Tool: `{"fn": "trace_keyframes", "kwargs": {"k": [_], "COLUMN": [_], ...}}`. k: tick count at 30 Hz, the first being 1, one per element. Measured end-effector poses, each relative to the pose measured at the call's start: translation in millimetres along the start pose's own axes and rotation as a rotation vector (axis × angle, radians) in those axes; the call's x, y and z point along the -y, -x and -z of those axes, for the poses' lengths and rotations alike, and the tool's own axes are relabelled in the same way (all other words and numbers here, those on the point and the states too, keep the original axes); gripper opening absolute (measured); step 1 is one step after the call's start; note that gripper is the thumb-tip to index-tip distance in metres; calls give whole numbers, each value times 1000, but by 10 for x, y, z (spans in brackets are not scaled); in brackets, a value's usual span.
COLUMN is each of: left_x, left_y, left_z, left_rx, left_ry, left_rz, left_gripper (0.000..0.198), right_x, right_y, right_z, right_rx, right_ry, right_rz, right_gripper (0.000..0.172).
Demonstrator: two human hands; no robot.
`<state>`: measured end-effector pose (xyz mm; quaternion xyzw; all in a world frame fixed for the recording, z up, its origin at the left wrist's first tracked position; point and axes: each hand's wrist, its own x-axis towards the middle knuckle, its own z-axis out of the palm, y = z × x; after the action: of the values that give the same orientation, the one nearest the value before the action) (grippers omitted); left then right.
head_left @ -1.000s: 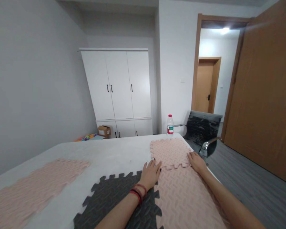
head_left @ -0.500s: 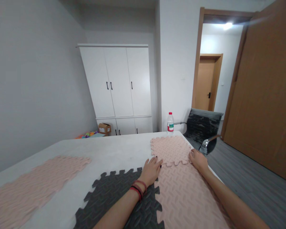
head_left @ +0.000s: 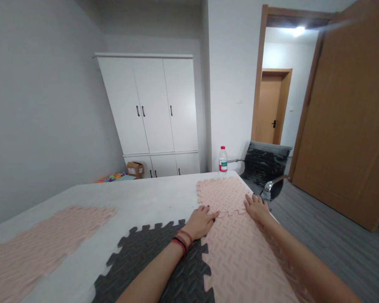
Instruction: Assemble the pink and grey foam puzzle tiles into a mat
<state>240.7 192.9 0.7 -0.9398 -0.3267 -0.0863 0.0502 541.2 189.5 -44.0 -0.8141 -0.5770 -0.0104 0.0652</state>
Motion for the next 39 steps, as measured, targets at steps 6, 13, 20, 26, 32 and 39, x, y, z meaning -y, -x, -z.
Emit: {"fn": "trace_keyframes", "kwargs": {"k": [6,13,20,26,32,39], "left_x": [-97,-638,-925,-935,-989,-986], "left_y": [-99,-248,-355,-322,-223,-175], "left_z": [118,92,-14,-28,-18,39], "left_rx": [12,45,85,74,45,61], "left_ry": [-29,-25,4,41,79,168], "left_rz": [0,80,198,269,270,252], "left_gripper": [39,57,77,74,70,74], "right_x": [-21,219,328,296,290,266], "right_y": [-102,-197,-100,-38,-15,-30], "right_z": [-13,4,-86,-25,-3,-39], "right_rx": [143,242,113,131,145,178], "right_ry": [-32,-49,-106,-111,-94,-67], "right_rz": [-50,-191,-171,-76,-53,-25], "right_gripper": [67,110,116,104,102,106]}}
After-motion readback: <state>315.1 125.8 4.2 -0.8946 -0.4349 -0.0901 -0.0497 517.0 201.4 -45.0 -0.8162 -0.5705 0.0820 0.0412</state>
